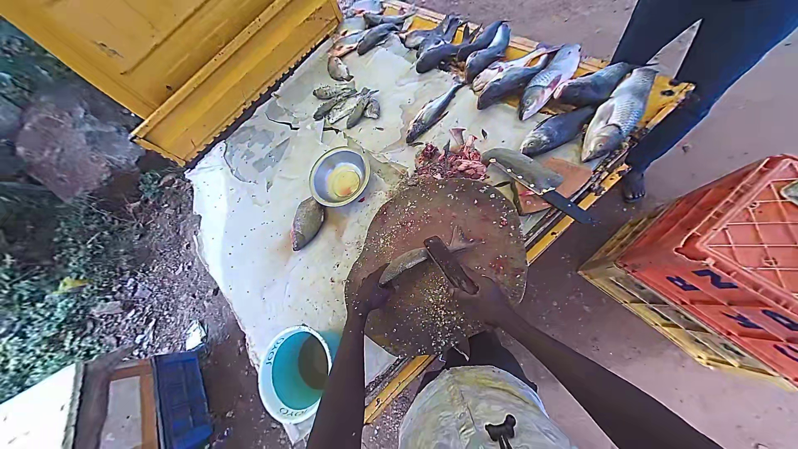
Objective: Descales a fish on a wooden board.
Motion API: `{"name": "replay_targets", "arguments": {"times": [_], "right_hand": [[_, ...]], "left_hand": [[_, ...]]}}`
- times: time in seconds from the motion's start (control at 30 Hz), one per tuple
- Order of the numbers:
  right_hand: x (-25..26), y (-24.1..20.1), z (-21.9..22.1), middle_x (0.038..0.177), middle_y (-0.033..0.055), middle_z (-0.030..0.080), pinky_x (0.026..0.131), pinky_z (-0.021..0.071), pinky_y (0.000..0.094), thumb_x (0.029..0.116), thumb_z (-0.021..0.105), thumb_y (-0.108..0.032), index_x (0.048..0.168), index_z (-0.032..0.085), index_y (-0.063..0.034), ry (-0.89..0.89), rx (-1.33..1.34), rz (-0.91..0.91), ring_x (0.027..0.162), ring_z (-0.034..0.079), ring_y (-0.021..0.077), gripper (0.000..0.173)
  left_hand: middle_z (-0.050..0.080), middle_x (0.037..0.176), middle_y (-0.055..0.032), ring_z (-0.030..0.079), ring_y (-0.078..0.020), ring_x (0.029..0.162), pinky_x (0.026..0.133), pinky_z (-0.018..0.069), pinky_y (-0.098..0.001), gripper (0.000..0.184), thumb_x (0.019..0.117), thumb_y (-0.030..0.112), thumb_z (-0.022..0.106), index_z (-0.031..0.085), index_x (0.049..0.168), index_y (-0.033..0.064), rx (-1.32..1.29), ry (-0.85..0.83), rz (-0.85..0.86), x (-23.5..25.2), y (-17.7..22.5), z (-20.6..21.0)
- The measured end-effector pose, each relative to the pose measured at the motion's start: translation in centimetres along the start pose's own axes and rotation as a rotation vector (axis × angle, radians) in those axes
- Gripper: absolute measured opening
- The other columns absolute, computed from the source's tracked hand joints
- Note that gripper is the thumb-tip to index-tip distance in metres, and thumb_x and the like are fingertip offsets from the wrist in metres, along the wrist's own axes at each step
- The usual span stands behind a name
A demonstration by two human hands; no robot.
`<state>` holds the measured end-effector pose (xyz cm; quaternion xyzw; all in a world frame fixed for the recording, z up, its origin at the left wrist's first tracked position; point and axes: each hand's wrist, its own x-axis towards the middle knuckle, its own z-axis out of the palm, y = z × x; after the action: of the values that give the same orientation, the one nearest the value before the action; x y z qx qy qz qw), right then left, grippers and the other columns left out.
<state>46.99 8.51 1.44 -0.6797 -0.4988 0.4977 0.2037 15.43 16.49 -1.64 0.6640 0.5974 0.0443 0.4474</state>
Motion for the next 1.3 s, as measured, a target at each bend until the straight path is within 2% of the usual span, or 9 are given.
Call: {"name": "replay_targets", "arguments": {"times": [0.2,0.4,0.53,0.63,0.77,0.9,1.03,1.13,1.3], "right_hand": [[3.4,-1.4,-0.6,0.112,0.0205,0.071,0.088,0.0533,0.0643,0.0933,0.071,-0.05,0.157,0.043,-0.026,-0.021,-0.311,0.016,0.101,0.069,0.04,0.073],[8.0,-1.9,-0.2,0.113,0.0196,0.071,0.086,0.0541,0.0653,0.0911,0.074,-0.048,0.146,0.054,-0.0201,-0.075,-0.334,-0.085,0.1,0.07,0.0387,0.064],[6.5,-5.0,1.5,0.13,0.0118,0.068,0.101,0.0528,0.0465,0.0946,0.074,-0.038,0.151,0.053,-0.0213,-0.378,-0.117,-0.168,0.113,0.068,0.0216,0.062],[10.0,-4.7,1.9,0.108,0.015,0.071,0.087,0.0549,0.055,0.0916,0.076,-0.04,0.132,0.065,-0.015,-0.165,-0.153,-0.102,0.094,0.069,0.0286,0.049],[8.6,-5.3,0.0,0.128,0.01,0.069,0.099,0.0538,0.0433,0.0942,0.073,-0.039,0.149,0.055,-0.0186,-0.391,-0.157,-0.139,0.11,0.068,0.0189,0.061],[9.7,-3.8,1.4,0.116,0.0172,0.07,0.093,0.0535,0.0596,0.0887,0.076,-0.044,0.14,0.059,-0.0144,-0.212,-0.277,-0.039,0.104,0.069,0.0329,0.061],[8.4,-5.7,0.6,0.128,0.0105,0.069,0.1,0.0536,0.0457,0.0904,0.076,-0.036,0.149,0.055,-0.0206,-0.461,-0.177,-0.129,0.112,0.068,0.021,0.064],[10.9,-4.2,0.1,0.119,0.0159,0.07,0.095,0.0534,0.0572,0.0895,0.076,-0.043,0.147,0.054,-0.0192,-0.294,-0.268,-0.062,0.106,0.069,0.031,0.066],[9.4,-4.6,0.0,0.13,0.0087,0.068,0.099,0.0543,0.0419,0.0903,0.077,-0.034,0.15,0.055,-0.0213,-0.514,-0.109,-0.115,0.111,0.068,0.0171,0.065]], "left_hand": [[0.072,0.111,-0.0075,0.07,-0.0082,0.096,0.091,0.0576,-0.0285,0.05,0.0845,0.014,0.08,0.062,0.129,0.0013,-0.458,-0.034,-0.045,-8.1,1.1,2.8],[0.07,0.123,-0.0095,0.068,-0.016,0.112,0.103,0.0531,-0.0411,0.069,0.0792,0.024,0.082,0.057,0.141,0.0083,-0.295,0.141,-0.101,-7.4,0.5,2.4],[0.07,0.121,-0.0128,0.068,-0.0215,0.112,0.102,0.0521,-0.0462,0.066,0.0784,0.027,0.082,0.059,0.137,0.0061,-0.227,0.235,-0.2,-7.3,0.9,2.2],[0.068,0.127,-0.0141,0.065,-0.0242,0.118,0.105,0.0496,-0.0477,0.07,0.0774,0.028,0.082,0.058,0.14,0.0071,-0.178,0.257,-0.217,-5.7,0.4,1.2],[0.07,0.121,-0.0134,0.067,-0.0232,0.112,0.101,0.0523,-0.0472,0.068,0.0749,0.027,0.084,0.06,0.135,0.0064,-0.247,0.243,-0.3,-6.9,-1.2,2.1],[0.069,0.108,-0.0112,0.068,-0.0174,0.089,0.083,0.0575,-0.0394,0.062,0.0775,0.02,0.084,0.057,0.131,0.0043,-0.447,0.202,-0.36,-6.8,-1.1,3.2],[0.069,0.099,-0.0087,0.066,-0.0153,0.079,0.074,0.0573,-0.037,0.056,0.0763,0.018,0.083,0.06,0.125,0.0044,-0.444,0.165,-0.379,-6.8,-0.2,3.2],[0.07,0.105,-0.0105,0.068,-0.0171,0.09,0.084,0.0573,-0.0392,0.056,0.0778,0.019,0.083,0.061,0.127,0.0037,-0.467,0.192,-0.39,-6.1,1.1,3.8],[0.069,0.113,-0.0142,0.069,-0.02,0.099,0.092,0.0566,-0.0406,0.065,0.0779,0.02,0.085,0.057,0.133,0.0009,-0.508,0.229,-0.444,-6.9,2.1,5.0]]}}
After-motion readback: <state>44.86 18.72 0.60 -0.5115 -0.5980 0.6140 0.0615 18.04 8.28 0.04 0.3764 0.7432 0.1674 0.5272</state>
